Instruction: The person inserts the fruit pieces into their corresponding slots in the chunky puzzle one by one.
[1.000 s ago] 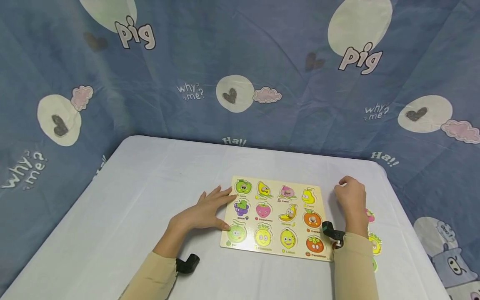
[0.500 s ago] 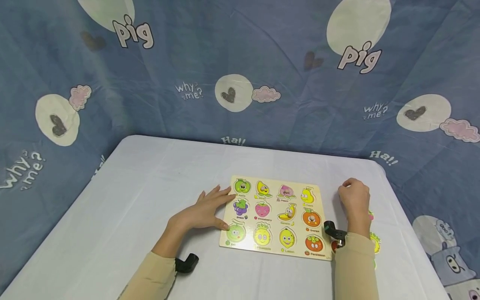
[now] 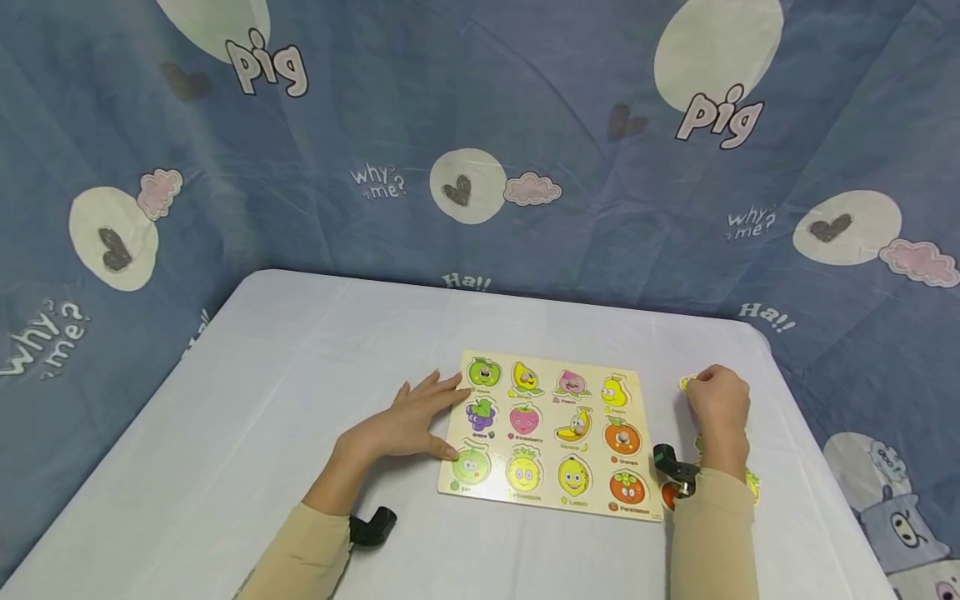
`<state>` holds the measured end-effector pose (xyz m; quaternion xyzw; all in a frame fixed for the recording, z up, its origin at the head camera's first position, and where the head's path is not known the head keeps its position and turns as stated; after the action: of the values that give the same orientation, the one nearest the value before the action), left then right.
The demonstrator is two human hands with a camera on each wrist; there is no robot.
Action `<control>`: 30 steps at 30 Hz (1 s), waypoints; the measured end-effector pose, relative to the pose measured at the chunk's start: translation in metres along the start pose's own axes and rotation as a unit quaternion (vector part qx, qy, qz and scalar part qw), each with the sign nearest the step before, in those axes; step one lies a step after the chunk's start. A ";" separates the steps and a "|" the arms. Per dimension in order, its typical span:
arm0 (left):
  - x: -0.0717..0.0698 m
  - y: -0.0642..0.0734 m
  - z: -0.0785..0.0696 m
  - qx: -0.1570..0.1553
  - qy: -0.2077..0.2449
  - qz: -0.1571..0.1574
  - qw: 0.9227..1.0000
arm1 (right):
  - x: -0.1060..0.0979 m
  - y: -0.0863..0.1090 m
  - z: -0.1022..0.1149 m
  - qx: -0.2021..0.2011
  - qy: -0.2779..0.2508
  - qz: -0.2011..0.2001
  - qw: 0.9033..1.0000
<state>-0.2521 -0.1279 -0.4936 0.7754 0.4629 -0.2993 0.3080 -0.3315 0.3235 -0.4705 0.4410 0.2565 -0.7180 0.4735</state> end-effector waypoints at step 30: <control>0.001 -0.001 0.001 -0.002 -0.011 0.003 1.000 | 0.005 0.000 0.010 -0.017 -0.021 0.021 0.999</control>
<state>-0.2525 -0.1280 -0.4948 0.7729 0.4576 -0.3057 0.3159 -0.3358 0.3134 -0.4699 0.4229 0.2496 -0.7124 0.5013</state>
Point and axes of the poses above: each hand's wrist, its own y-axis away from the middle knuckle, its own x-axis out of the palm, z = x × y, the point moved 8 cm from there along -y, towards the middle knuckle, and after that the axes turned 3 degrees about y, right-handed, at the moved point
